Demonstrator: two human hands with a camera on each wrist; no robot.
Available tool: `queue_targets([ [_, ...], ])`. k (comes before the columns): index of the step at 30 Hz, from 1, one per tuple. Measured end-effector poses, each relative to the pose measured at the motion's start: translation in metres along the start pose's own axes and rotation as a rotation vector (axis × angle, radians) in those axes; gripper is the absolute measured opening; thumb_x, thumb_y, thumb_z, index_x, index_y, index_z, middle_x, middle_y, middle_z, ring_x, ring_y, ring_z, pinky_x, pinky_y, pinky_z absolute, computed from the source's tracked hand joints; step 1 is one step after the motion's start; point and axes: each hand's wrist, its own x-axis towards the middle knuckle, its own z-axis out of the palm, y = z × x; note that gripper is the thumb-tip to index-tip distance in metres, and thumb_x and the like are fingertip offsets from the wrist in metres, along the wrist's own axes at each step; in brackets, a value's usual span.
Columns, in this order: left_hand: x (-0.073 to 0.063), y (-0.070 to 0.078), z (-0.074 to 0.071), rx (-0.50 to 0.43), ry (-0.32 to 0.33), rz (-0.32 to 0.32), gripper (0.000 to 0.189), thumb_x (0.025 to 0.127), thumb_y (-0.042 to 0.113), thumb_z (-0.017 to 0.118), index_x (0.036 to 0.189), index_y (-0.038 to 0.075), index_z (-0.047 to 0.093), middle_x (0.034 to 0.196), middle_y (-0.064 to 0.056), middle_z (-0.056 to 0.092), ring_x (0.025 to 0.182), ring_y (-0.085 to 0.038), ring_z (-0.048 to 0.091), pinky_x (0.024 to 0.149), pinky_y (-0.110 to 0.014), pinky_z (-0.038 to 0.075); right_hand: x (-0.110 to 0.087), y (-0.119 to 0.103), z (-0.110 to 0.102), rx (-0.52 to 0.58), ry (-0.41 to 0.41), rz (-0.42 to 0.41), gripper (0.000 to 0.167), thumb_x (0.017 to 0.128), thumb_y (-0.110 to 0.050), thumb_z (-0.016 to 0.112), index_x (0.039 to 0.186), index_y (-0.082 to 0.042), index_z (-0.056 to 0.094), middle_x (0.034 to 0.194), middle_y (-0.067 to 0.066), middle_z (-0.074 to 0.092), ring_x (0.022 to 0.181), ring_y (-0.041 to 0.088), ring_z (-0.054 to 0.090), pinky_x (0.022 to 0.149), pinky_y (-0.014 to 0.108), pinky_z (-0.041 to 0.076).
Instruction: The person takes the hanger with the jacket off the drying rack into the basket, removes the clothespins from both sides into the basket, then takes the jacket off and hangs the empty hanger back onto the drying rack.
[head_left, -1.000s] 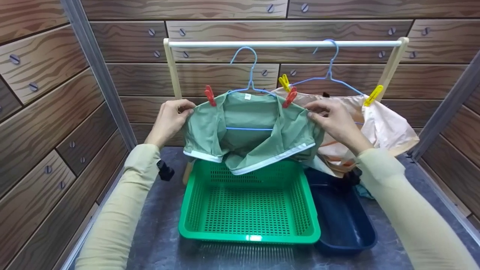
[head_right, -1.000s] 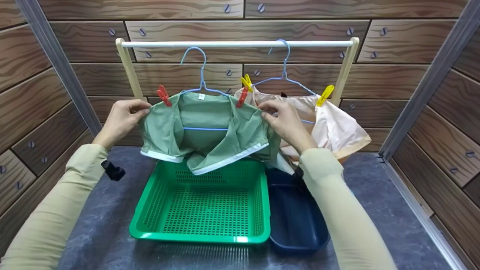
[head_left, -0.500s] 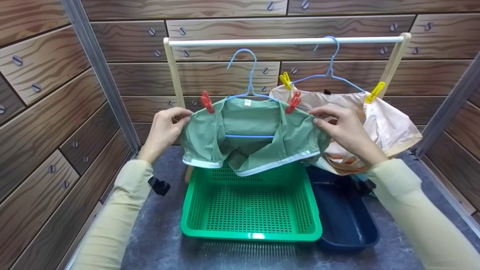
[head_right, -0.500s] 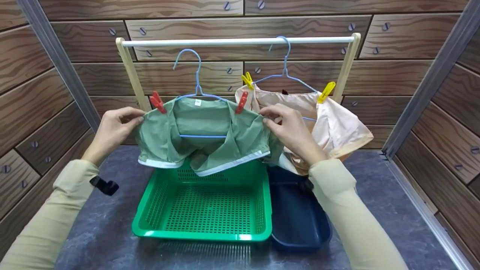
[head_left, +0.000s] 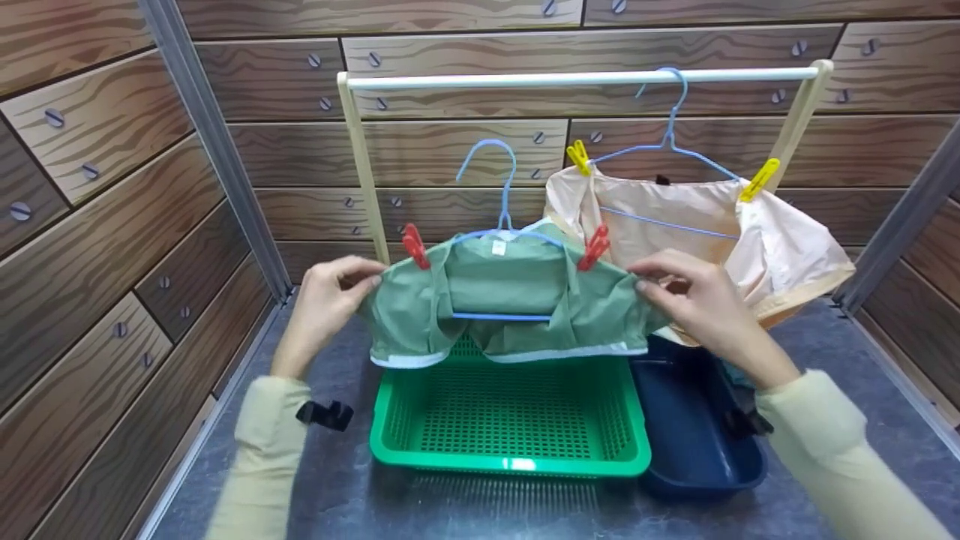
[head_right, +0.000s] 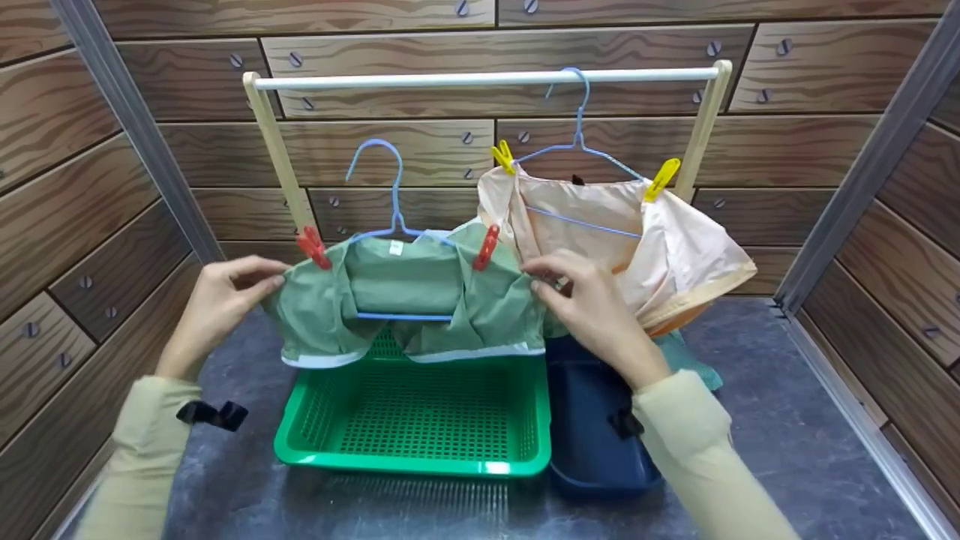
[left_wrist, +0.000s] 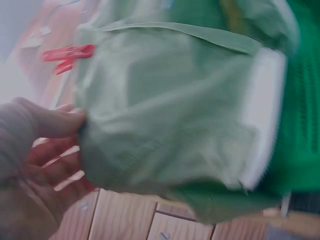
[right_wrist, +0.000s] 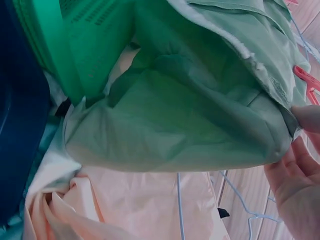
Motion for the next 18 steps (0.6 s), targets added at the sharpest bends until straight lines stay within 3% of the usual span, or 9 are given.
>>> queue_targets([
  [4,-0.019,0.003,0.004,-0.051,0.031,-0.063,0.015,0.086,-0.002,0.073,0.098,0.005,0.077,0.091,-0.005,0.073,0.077,-0.019,0.063,0.066,-0.024,0.049,-0.018,0.013,0.006,-0.003,0.015,-0.007,0.025,0.084,0.013,0.070,0.104,-0.001,0.074,0.098,0.009,0.070,0.084,0.010,0.062,0.066,0.016,0.047],
  [11,-0.046,0.011,0.014,-0.076,0.129,-0.112,0.012,0.087,0.001,0.073,0.097,0.007,0.077,0.088,-0.006,0.072,0.070,-0.020,0.058,0.058,-0.023,0.044,-0.044,0.024,0.017,0.023,0.055,0.064,0.027,0.089,0.003,0.069,0.112,-0.011,0.074,0.109,0.004,0.070,0.089,0.008,0.063,0.072,0.016,0.047],
  [18,-0.065,0.015,0.024,-0.016,0.153,-0.145,0.015,0.088,0.001,0.072,0.101,0.008,0.077,0.091,-0.004,0.071,0.074,-0.014,0.059,0.064,-0.024,0.045,-0.056,0.026,0.024,0.032,0.090,0.062,0.027,0.090,0.001,0.069,0.113,-0.013,0.074,0.109,0.001,0.068,0.083,0.008,0.060,0.068,0.017,0.045],
])
